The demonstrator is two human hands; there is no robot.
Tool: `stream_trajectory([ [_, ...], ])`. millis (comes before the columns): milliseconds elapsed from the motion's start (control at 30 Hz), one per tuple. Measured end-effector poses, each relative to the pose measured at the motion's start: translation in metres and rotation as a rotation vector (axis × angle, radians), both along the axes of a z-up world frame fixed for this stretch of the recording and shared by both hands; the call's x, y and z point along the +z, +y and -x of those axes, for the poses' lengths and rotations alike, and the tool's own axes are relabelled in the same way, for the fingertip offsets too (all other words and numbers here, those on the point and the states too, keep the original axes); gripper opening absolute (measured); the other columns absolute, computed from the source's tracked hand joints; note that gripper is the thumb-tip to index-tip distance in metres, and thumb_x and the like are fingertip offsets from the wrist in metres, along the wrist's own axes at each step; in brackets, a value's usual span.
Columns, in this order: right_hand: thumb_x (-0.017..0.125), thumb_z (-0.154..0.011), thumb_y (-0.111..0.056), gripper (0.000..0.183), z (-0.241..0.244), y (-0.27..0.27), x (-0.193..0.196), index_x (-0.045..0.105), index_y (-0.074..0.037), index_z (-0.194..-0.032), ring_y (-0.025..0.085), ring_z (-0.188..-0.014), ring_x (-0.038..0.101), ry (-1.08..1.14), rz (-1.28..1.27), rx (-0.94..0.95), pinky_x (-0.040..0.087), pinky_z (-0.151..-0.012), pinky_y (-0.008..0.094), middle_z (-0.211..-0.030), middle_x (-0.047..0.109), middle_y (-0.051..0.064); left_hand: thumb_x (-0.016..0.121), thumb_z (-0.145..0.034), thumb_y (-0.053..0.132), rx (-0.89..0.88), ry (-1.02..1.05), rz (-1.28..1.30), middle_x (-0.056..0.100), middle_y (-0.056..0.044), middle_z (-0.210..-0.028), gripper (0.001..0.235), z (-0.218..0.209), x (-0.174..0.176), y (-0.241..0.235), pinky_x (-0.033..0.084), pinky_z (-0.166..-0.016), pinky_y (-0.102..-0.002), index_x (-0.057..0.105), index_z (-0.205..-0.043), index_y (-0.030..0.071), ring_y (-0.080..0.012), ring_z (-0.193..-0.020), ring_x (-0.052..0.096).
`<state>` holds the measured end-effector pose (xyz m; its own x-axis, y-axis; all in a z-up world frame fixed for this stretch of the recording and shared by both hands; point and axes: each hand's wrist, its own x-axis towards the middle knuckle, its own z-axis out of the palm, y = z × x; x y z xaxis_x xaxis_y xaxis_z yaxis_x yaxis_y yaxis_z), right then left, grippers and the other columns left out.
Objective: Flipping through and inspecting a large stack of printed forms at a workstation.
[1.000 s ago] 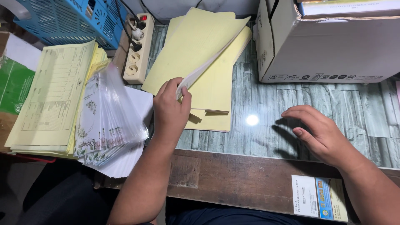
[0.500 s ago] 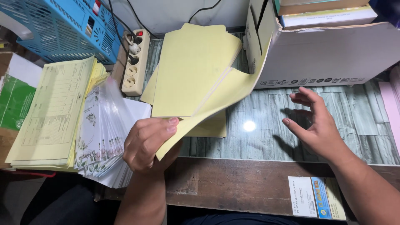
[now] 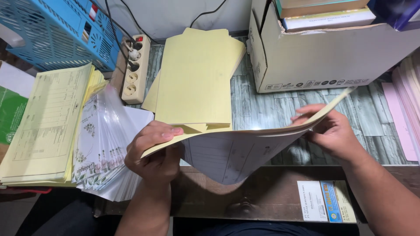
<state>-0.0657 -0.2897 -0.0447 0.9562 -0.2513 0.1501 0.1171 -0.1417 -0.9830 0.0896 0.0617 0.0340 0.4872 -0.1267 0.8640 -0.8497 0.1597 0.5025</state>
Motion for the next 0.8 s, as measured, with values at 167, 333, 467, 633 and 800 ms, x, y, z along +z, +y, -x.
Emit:
stream_trajectory([
  [167, 0.076, -0.084, -0.001, 0.030, 0.025, -0.024, -0.029, 0.067, -0.004, -0.112, 0.019, -0.097, 0.073, -0.099, -0.183, -0.210, 0.064, -0.093, 0.032, -0.104, 0.074, 0.008, 0.067, -0.093, 0.003, -0.009, 0.064, -0.081, 0.073, -0.017, -0.096, 0.015, 0.005, -0.005, -0.007, 0.063, -0.079, -0.038, 0.061, -0.106, 0.003, -0.0301, -0.086, 0.076],
  [333, 0.073, -0.094, -0.010, 0.032, 0.062, 0.004, 0.018, 0.060, -0.008, -0.123, 0.022, -0.119, 0.070, -0.240, -0.189, -0.502, 0.063, -0.115, 0.039, -0.122, 0.069, 0.009, 0.066, -0.088, -0.005, -0.070, 0.143, -0.053, 0.074, -0.018, -0.101, 0.023, 0.020, -0.015, -0.022, 0.067, -0.086, -0.039, 0.061, -0.109, 0.002, -0.0309, -0.094, 0.076],
  [467, 0.066, -0.115, -0.003, 0.016, 0.102, 0.020, 0.011, 0.053, -0.006, -0.106, 0.014, -0.102, 0.056, -0.015, 0.295, -0.761, 0.047, -0.091, 0.027, -0.105, 0.058, 0.005, 0.063, -0.098, -0.001, -0.183, 0.184, -0.104, 0.073, -0.019, -0.106, 0.016, 0.037, -0.015, -0.032, 0.065, -0.090, -0.037, 0.059, -0.112, 0.004, -0.0298, -0.097, 0.076],
  [633, 0.055, -0.095, 0.007, 0.066, 0.111, 0.029, -0.014, 0.023, 0.000, -0.153, 0.036, -0.138, 0.043, -0.227, 0.183, -0.677, 0.037, -0.127, 0.048, -0.150, 0.039, 0.030, 0.073, -0.096, 0.011, -0.277, 0.458, -0.154, 0.064, -0.017, -0.120, 0.048, 0.046, -0.046, -0.043, 0.063, -0.093, -0.030, 0.048, -0.136, 0.003, -0.0252, -0.107, 0.068],
  [800, 0.054, -0.100, 0.008, 0.034, 0.107, 0.045, -0.013, 0.041, -0.001, -0.129, 0.033, -0.109, 0.059, -0.031, -0.096, -0.692, 0.056, -0.086, 0.044, -0.109, 0.055, 0.024, 0.067, -0.097, 0.015, -0.151, 0.467, -0.335, 0.066, -0.012, -0.111, 0.032, 0.030, -0.068, -0.057, 0.057, -0.090, -0.034, 0.060, -0.124, -0.001, -0.0252, -0.101, 0.067],
])
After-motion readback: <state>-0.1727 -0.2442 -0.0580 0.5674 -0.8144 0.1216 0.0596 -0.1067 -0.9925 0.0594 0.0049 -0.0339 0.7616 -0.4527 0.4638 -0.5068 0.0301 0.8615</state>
